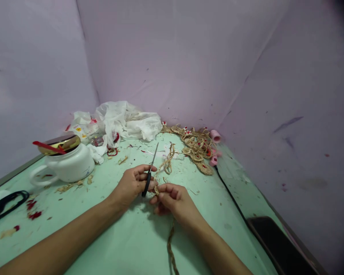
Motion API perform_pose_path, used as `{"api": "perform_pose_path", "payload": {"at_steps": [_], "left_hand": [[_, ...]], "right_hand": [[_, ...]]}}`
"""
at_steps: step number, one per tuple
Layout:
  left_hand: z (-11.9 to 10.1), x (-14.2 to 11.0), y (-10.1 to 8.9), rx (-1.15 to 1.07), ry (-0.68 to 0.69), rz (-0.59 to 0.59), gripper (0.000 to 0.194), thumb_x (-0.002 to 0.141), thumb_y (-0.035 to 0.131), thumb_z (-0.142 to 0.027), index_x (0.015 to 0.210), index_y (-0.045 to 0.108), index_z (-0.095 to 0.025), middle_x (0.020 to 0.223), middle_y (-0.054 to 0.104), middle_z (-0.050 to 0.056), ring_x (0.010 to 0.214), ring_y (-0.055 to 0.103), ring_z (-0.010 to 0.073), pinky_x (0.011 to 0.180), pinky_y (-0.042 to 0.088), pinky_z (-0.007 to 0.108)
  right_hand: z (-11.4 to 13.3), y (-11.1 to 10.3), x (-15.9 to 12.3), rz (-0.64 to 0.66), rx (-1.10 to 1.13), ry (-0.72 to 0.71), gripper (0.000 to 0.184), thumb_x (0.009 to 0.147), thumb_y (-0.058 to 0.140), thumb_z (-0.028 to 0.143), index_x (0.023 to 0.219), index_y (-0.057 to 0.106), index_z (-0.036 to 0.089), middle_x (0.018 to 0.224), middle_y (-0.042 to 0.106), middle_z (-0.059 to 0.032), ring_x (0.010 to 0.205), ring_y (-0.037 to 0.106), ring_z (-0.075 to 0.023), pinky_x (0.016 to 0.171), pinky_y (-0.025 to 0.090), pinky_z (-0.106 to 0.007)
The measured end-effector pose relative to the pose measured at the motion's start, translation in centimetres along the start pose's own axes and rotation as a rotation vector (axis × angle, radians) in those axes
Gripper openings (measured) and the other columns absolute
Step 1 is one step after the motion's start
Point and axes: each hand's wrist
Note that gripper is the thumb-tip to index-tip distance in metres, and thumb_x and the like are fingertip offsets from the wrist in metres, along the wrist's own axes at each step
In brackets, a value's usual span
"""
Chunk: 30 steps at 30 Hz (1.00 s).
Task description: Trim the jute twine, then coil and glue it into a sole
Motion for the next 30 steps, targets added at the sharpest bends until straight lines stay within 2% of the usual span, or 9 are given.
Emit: {"api": "perform_pose_path", "payload": {"at_steps": [4,9,12,16,19,22,26,30], "left_hand": [[0.1,-0.2,0.2,-0.029,-0.032,0.018,0.047,0.053,0.069,-0.022,0.096,0.054,-0.013,0.057,0.054,-0.004,0.048,0.047,0.0081,0.045,0.034,0.02],[0.1,-0.4,0.8,-0.024,-0.064,0.041,0.071,0.051,0.07,-0.02,0.116,0.044,-0.012,0.058,0.057,-0.004,0.049,0.047,0.0087,0.045,0.033,0.019],[0.4,-0.6,1.3,-0.004,-0.041,0.054,0.083,0.053,0.068,-0.017,0.128,0.033,-0.013,0.052,0.053,-0.007,0.045,0.044,0.0077,0.043,0.03,0.018],[1.3,-0.8,1.9,0.052,0.004,0.078,0.082,0.056,0.064,-0.014,0.13,0.031,-0.014,0.047,0.044,-0.01,0.041,0.038,0.0063,0.04,0.026,0.017],[1.9,-0.9,2.3,0.053,0.015,0.107,0.079,0.058,0.062,-0.013,0.13,0.031,-0.016,0.05,0.047,-0.009,0.044,0.04,0.0071,0.042,0.028,0.017],[2.0,-1.0,2.2,0.086,0.025,0.132,0.069,0.061,0.062,-0.016,0.126,0.037,-0.015,0.053,0.048,-0.008,0.046,0.042,0.0071,0.043,0.03,0.018],[1.4,-0.3,0.7,0.311,0.118,0.088,0.043,0.067,0.06,-0.028,0.107,0.053,-0.015,0.063,0.055,-0.003,0.055,0.049,0.0095,0.051,0.037,0.02],[0.7,0.4,-1.4,0.793,0.276,-0.027,0.035,0.068,0.056,-0.029,0.102,0.056,-0.021,0.079,0.064,0.0,0.072,0.057,0.016,0.065,0.042,0.027]], "right_hand": [[-0.3,-0.1,0.3,-0.035,-0.103,-0.03,0.013,0.057,0.068,0.023,0.058,0.061,0.012,0.046,0.055,0.0026,0.041,0.045,-0.0059,0.044,0.035,-0.019],[0.5,-0.7,0.4,-0.232,-0.018,-0.109,0.02,0.058,0.067,0.026,0.072,0.065,0.011,0.052,0.056,0.0015,0.045,0.046,-0.0079,0.044,0.038,-0.021],[0.8,-0.5,0.2,-0.287,-0.044,-0.11,0.024,0.057,0.068,0.029,0.072,0.065,0.011,0.053,0.057,0.001,0.045,0.047,-0.0087,0.041,0.039,-0.021],[0.7,0.0,0.1,-0.307,-0.051,-0.115,0.02,0.056,0.069,0.028,0.068,0.063,0.012,0.051,0.057,0.001,0.041,0.046,-0.0079,0.037,0.035,-0.019],[0.4,0.0,0.3,-0.349,-0.025,-0.121,0.018,0.053,0.07,0.024,0.063,0.06,0.013,0.05,0.057,0.0014,0.04,0.047,-0.0077,0.039,0.036,-0.02],[0.3,-0.4,0.5,-0.331,0.06,-0.124,0.019,0.05,0.072,0.022,0.062,0.06,0.013,0.051,0.058,0.0011,0.042,0.051,-0.0088,0.044,0.04,-0.021],[0.5,-1.2,0.7,-0.358,0.139,-0.146,0.02,0.05,0.073,0.022,0.063,0.063,0.012,0.049,0.057,0.0024,0.04,0.048,-0.0071,0.044,0.038,-0.021],[1.0,-1.5,0.5,-0.352,0.153,-0.139,0.022,0.051,0.073,0.022,0.07,0.067,0.012,0.048,0.055,0.0038,0.039,0.042,-0.0062,0.045,0.04,-0.024]]}}
Point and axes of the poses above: each hand's wrist, its own x-axis towards the middle knuckle, its own y-axis out of the palm, z = x × y
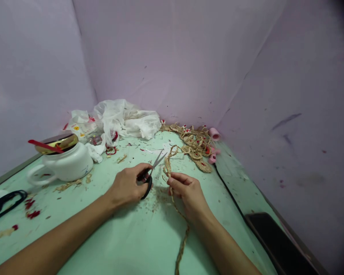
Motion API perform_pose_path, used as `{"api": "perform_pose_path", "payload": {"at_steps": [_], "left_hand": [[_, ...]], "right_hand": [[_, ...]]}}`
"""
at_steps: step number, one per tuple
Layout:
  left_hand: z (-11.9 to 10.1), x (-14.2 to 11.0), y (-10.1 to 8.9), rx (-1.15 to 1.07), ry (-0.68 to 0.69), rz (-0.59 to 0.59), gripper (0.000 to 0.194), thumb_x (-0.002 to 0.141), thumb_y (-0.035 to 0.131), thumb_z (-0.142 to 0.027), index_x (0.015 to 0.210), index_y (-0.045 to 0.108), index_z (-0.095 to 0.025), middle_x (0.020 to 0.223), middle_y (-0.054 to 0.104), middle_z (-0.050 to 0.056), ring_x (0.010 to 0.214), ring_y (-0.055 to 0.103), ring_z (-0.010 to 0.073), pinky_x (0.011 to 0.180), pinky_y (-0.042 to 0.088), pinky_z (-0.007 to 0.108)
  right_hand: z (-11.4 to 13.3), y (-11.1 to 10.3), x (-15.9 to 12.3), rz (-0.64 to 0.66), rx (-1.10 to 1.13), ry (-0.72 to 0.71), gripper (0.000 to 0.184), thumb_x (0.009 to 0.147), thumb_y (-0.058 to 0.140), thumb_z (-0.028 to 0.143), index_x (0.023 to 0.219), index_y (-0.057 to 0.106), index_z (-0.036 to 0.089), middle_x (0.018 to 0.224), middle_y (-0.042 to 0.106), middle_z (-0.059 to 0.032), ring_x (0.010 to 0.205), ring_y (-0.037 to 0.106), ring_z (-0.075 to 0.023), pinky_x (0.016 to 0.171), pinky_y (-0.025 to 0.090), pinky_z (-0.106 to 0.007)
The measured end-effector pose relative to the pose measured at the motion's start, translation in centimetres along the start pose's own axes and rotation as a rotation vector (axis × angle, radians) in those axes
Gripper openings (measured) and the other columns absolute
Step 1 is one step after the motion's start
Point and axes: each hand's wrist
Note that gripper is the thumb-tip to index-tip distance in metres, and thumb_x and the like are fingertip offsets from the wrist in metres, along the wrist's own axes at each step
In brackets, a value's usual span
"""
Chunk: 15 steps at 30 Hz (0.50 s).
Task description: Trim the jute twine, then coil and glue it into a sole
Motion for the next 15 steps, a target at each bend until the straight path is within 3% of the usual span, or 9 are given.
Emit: {"api": "perform_pose_path", "payload": {"at_steps": [3,6,11,15], "left_hand": [[0.32,0.0,-0.72,0.286,0.169,-0.033,0.042,0.068,0.051,-0.023,0.111,0.052,-0.024,0.099,0.064,0.002,0.088,0.058,0.0197,0.075,0.042,0.031],[0.3,-0.11,-0.77,0.465,0.295,0.017,0.049,0.068,0.048,-0.021,0.117,0.048,-0.023,0.103,0.061,0.004,0.092,0.058,0.0223,0.075,0.042,0.032],[0.31,-0.11,-0.61,0.598,0.338,0.066,0.053,0.068,0.045,-0.02,0.121,0.044,-0.021,0.101,0.059,0.006,0.091,0.057,0.0234,0.07,0.045,0.034],[0.37,-0.22,-0.75,0.649,0.369,0.064,0.055,0.068,0.044,-0.019,0.123,0.043,-0.018,0.102,0.058,0.007,0.091,0.057,0.0235,0.07,0.045,0.035]], "right_hand": [[0.38,0.03,-0.13,-0.015,-0.034,0.036,0.026,0.051,0.071,0.022,0.075,0.069,0.012,0.049,0.054,0.004,0.041,0.042,-0.0077,0.045,0.045,-0.026],[0.63,-0.01,-0.21,0.001,-0.097,0.034,0.032,0.052,0.069,0.022,0.082,0.07,0.011,0.048,0.051,0.0047,0.041,0.041,-0.0082,0.037,0.041,-0.023],[0.6,-0.08,-0.19,0.035,-0.185,0.024,0.037,0.055,0.066,0.024,0.089,0.07,0.01,0.042,0.043,0.0081,0.034,0.028,-0.0037,0.031,0.022,-0.018],[0.31,-0.13,-0.04,0.024,-0.263,-0.014,0.031,0.056,0.064,0.023,0.084,0.072,0.011,0.041,0.045,0.0077,0.036,0.027,-0.0038,0.035,0.021,-0.02]]}}
Point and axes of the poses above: each hand's wrist, its own x-axis towards the middle knuckle, its own y-axis out of the palm, z = x × y
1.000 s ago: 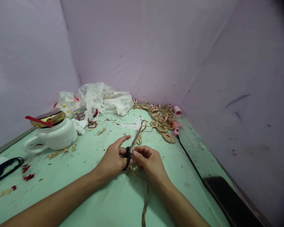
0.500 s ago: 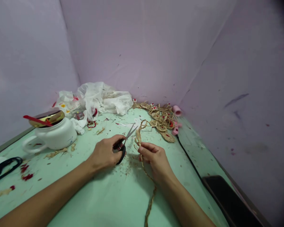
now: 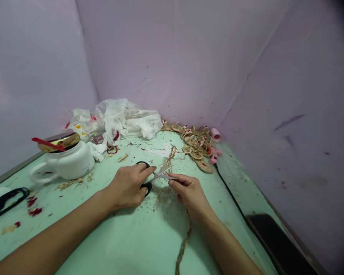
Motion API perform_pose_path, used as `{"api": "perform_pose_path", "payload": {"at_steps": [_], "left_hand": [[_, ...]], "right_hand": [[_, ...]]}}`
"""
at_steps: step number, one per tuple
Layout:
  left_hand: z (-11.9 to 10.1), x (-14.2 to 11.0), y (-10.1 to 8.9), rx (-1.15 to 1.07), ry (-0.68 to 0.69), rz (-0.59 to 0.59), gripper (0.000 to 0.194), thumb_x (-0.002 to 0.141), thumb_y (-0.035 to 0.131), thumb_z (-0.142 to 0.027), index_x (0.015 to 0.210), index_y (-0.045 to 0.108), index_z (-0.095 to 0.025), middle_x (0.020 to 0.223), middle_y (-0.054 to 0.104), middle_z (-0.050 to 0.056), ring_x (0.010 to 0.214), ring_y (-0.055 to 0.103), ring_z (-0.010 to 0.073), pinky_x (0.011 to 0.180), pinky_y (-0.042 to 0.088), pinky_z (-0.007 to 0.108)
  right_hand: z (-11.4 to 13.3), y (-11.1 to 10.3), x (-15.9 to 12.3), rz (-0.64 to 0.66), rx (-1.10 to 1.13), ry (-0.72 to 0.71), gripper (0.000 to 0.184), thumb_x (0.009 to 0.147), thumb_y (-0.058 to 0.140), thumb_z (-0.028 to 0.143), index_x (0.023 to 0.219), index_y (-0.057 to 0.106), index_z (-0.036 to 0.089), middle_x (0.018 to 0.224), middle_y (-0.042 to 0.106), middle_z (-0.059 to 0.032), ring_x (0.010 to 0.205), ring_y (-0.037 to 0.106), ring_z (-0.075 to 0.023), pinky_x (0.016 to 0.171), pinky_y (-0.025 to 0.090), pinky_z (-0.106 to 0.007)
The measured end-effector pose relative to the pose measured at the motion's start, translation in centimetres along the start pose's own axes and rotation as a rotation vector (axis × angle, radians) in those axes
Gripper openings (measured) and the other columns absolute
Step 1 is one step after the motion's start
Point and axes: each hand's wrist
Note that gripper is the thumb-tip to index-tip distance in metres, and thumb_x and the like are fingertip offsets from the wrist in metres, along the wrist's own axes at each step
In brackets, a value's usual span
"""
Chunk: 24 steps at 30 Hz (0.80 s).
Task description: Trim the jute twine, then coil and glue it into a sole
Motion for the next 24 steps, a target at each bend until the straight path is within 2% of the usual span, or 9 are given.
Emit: {"api": "perform_pose_path", "payload": {"at_steps": [2,6,8,11,15,18,21,24], "left_hand": [[-0.01,-0.07,-0.08,0.013,0.015,0.027,0.055,0.068,0.044,-0.018,0.123,0.043,-0.018,0.1,0.058,0.007,0.088,0.057,0.0235,0.069,0.045,0.035],[-0.1,-0.11,-0.18,-0.01,0.032,0.084,0.054,0.068,0.043,-0.017,0.123,0.044,-0.018,0.096,0.06,0.006,0.084,0.059,0.023,0.065,0.045,0.034],[-0.1,-0.1,-0.15,-0.038,0.03,0.098,0.053,0.069,0.042,-0.015,0.122,0.045,-0.019,0.094,0.06,0.006,0.083,0.06,0.0225,0.065,0.045,0.033],[0.06,-0.13,0.02,-0.083,0.034,0.105,0.053,0.068,0.042,-0.013,0.12,0.045,-0.02,0.093,0.061,0.005,0.082,0.06,0.0214,0.065,0.044,0.032],[0.37,-0.24,0.35,-0.113,0.052,0.107,0.051,0.067,0.042,-0.01,0.117,0.047,-0.019,0.092,0.062,0.005,0.081,0.061,0.0212,0.064,0.043,0.03],[0.45,-0.24,0.47,-0.157,0.065,0.09,0.045,0.069,0.041,-0.009,0.112,0.05,-0.02,0.086,0.064,0.003,0.074,0.061,0.0189,0.061,0.042,0.028],[0.49,-0.07,0.47,-0.3,0.024,0.034,0.036,0.07,0.041,-0.009,0.1,0.055,-0.021,0.074,0.063,-0.002,0.064,0.057,0.0132,0.058,0.04,0.023],[0.75,0.17,0.67,-0.451,-0.109,-0.108,0.029,0.071,0.043,-0.012,0.095,0.057,-0.02,0.073,0.063,-0.003,0.061,0.055,0.0103,0.056,0.039,0.02]], "right_hand": [[-0.17,-0.04,0.09,0.0,-0.054,-0.044,0.028,0.057,0.064,0.022,0.081,0.073,0.013,0.043,0.049,0.0062,0.038,0.03,-0.0049,0.038,0.024,-0.021],[-0.28,-0.19,0.17,0.03,-0.108,-0.143,0.022,0.057,0.062,0.021,0.074,0.074,0.015,0.059,0.062,0.0001,0.049,0.044,-0.0099,0.048,0.034,-0.023],[-0.22,-0.27,0.16,0.045,-0.117,-0.172,0.02,0.057,0.061,0.021,0.072,0.074,0.016,0.063,0.064,-0.0013,0.054,0.048,-0.0117,0.052,0.036,-0.024],[-0.12,-0.36,0.12,0.081,-0.111,-0.178,0.019,0.057,0.061,0.021,0.07,0.074,0.016,0.059,0.062,-0.0003,0.053,0.045,-0.0111,0.051,0.034,-0.024],[0.0,-0.52,0.02,0.112,-0.086,-0.104,0.018,0.059,0.061,0.022,0.07,0.073,0.014,0.043,0.047,0.0052,0.041,0.03,-0.0056,0.041,0.024,-0.021],[0.09,-0.59,-0.04,0.108,-0.033,-0.047,0.016,0.058,0.063,0.023,0.067,0.07,0.013,0.039,0.037,0.0082,0.036,0.02,-0.0029,0.037,0.015,-0.02],[0.17,-0.51,-0.07,0.082,0.092,0.014,0.016,0.055,0.065,0.022,0.068,0.067,0.012,0.041,0.036,0.0089,0.035,0.02,-0.0023,0.035,0.013,-0.019],[0.27,-0.36,-0.04,0.099,0.216,0.086,0.018,0.053,0.064,0.017,0.07,0.065,0.012,0.048,0.044,0.0061,0.039,0.03,-0.0036,0.034,0.017,-0.017]]}}
Point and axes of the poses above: each hand's wrist, its own x-axis towards the middle knuckle, its own y-axis out of the palm, z = x × y
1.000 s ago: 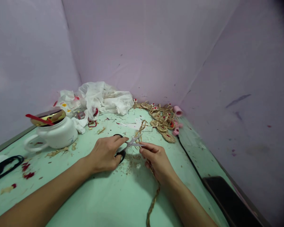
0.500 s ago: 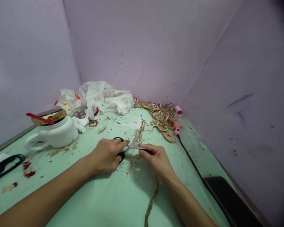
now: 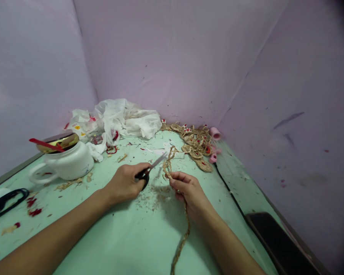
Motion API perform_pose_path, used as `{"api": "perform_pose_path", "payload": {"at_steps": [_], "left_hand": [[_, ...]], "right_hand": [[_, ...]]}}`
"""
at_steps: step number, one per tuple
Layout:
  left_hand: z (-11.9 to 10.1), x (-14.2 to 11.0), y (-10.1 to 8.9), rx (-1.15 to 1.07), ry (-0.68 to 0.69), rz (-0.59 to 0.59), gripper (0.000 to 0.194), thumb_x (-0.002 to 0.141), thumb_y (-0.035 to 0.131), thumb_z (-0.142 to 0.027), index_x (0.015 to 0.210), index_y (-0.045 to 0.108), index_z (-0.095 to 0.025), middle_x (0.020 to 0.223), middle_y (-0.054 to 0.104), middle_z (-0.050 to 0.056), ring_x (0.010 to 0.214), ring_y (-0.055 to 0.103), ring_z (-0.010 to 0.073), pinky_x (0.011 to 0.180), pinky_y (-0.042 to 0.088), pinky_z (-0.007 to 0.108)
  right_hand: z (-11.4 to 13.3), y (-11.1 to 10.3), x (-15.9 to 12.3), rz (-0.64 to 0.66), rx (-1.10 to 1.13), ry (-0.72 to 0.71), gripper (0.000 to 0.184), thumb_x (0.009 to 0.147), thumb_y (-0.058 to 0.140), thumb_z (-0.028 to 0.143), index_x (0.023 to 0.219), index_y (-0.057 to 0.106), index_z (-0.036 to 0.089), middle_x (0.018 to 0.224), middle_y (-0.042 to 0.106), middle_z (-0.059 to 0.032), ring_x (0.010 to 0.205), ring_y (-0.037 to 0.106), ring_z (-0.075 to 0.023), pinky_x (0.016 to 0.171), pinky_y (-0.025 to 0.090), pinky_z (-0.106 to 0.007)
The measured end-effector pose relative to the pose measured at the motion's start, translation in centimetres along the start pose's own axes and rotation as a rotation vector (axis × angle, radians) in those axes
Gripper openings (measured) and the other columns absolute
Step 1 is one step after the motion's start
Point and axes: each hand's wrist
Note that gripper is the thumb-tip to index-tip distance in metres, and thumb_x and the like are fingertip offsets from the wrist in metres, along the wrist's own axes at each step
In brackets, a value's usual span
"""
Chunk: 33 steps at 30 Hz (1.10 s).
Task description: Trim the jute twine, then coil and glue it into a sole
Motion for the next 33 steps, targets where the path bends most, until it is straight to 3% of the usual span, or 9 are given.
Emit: {"api": "perform_pose_path", "payload": {"at_steps": [3,7,12,16,23,33], "left_hand": [[0.46,0.17,0.27,-0.079,-0.086,-0.103,0.028,0.072,0.046,-0.017,0.097,0.058,-0.018,0.078,0.065,-0.001,0.065,0.057,0.011,0.057,0.04,0.019],[0.45,0.17,0.39,-0.035,-0.117,-0.109,0.03,0.07,0.047,-0.017,0.097,0.059,-0.021,0.077,0.066,-0.002,0.067,0.058,0.0121,0.06,0.041,0.02],[-0.02,0.02,0.11,0.129,-0.029,-0.065,0.044,0.065,0.048,-0.016,0.107,0.056,-0.026,0.101,0.066,-0.002,0.09,0.06,0.0169,0.074,0.043,0.024],[0.08,-0.04,0.21,0.281,0.038,-0.005,0.048,0.066,0.048,-0.017,0.113,0.051,-0.025,0.101,0.065,0.001,0.089,0.061,0.0193,0.073,0.043,0.028],[0.01,-0.17,0.29,0.471,0.101,0.088,0.052,0.069,0.044,-0.017,0.12,0.045,-0.021,0.093,0.063,0.004,0.082,0.06,0.0226,0.064,0.043,0.032],[-0.21,-0.28,-0.09,0.429,0.14,0.169,0.053,0.068,0.042,-0.014,0.121,0.043,-0.02,0.093,0.062,0.004,0.08,0.06,0.0206,0.063,0.042,0.03]], "right_hand": [[0.12,0.12,0.03,0.069,0.09,0.066,0.027,0.053,0.058,0.012,0.079,0.064,0.013,0.055,0.048,0.0037,0.042,0.037,-0.0048,0.032,0.016,-0.015],[0.21,0.16,-0.02,0.103,0.112,0.091,0.043,0.054,0.053,0.009,0.095,0.06,0.017,0.062,0.052,0.0038,0.035,0.026,-0.0011,0.031,0.006,-0.015],[0.12,0.14,0.01,0.12,0.132,0.096,0.051,0.052,0.049,0.005,0.101,0.059,0.018,0.064,0.051,0.005,0.034,0.017,0.0004,0.033,0.005,-0.015],[0.1,0.13,-0.03,0.112,0.144,0.094,0.054,0.052,0.049,0.005,0.103,0.059,0.019,0.062,0.05,0.0058,0.035,0.017,-0.0001,0.033,0.005,-0.015],[0.19,0.42,-0.26,0.107,0.122,0.091,0.042,0.051,0.05,0.006,0.089,0.063,0.016,0.061,0.051,0.0053,0.035,0.017,0.0002,0.033,0.005,-0.016],[0.44,0.56,-0.64,0.18,0.046,0.091,0.025,0.054,0.05,0.008,0.075,0.062,0.014,0.06,0.047,0.0052,0.037,0.014,-0.0008,0.034,0.004,-0.018]]}}
Point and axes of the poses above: each hand's wrist, its own x-axis towards the middle knuckle, its own y-axis out of the palm, z = x × y
